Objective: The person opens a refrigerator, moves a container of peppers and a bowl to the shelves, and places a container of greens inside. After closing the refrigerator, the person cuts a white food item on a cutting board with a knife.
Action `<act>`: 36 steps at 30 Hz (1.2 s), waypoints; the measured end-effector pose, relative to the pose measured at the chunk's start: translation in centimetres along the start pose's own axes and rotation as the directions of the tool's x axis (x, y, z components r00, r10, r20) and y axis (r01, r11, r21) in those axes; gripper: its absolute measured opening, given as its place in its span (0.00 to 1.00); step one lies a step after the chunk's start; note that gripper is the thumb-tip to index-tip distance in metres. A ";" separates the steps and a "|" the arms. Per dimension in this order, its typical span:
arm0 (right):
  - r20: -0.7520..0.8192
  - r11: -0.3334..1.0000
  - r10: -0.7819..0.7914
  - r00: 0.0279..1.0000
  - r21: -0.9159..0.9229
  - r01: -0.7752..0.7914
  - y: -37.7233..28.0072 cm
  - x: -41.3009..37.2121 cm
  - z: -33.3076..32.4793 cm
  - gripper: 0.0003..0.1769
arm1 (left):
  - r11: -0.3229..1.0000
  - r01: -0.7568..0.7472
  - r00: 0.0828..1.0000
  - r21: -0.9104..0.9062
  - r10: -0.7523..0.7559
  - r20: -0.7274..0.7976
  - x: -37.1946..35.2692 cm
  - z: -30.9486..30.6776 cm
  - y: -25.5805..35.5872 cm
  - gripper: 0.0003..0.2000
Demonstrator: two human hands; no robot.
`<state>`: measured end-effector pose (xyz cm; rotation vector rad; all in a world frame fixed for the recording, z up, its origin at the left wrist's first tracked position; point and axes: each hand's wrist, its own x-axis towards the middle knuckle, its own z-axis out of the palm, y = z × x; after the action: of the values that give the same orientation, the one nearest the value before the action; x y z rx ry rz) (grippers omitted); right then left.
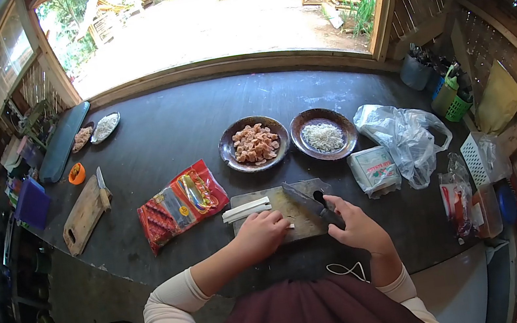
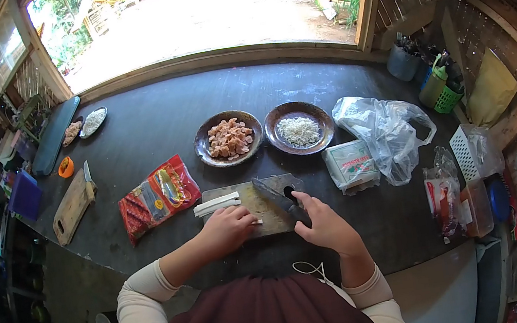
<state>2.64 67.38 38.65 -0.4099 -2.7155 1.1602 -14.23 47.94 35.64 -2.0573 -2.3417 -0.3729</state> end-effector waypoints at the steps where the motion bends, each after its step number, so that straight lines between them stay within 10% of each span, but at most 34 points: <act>1: 0.007 0.999 -0.007 1.000 0.035 0.007 -0.2 0.0 0.0 0.31 | 0.998 0.046 0.999 -0.039 -0.046 -0.010 0.2 0.2 0.1 0.11; 15: 0.155 0.962 0.168 0.974 0.192 -0.196 -1.8 -0.3 -0.9 0.25 | 0.980 0.139 0.972 -0.145 -0.163 -0.171 3.5 1.4 -0.5 0.10; 17: 0.075 0.992 -0.007 0.997 0.128 -0.003 -2.7 -0.6 -0.8 0.24 | 0.986 0.120 0.975 -0.112 -0.138 -0.175 3.5 1.6 -0.6 0.10; 36: 0.126 0.999 -0.020 0.992 0.035 0.016 -1.6 -1.2 0.7 0.27 | 0.995 0.080 0.984 -0.063 -0.089 -0.154 2.9 1.5 0.4 0.18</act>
<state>3.29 65.48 39.32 -0.3175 -2.7947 1.2667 -13.96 51.08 34.67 -1.8779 -2.3551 -0.5862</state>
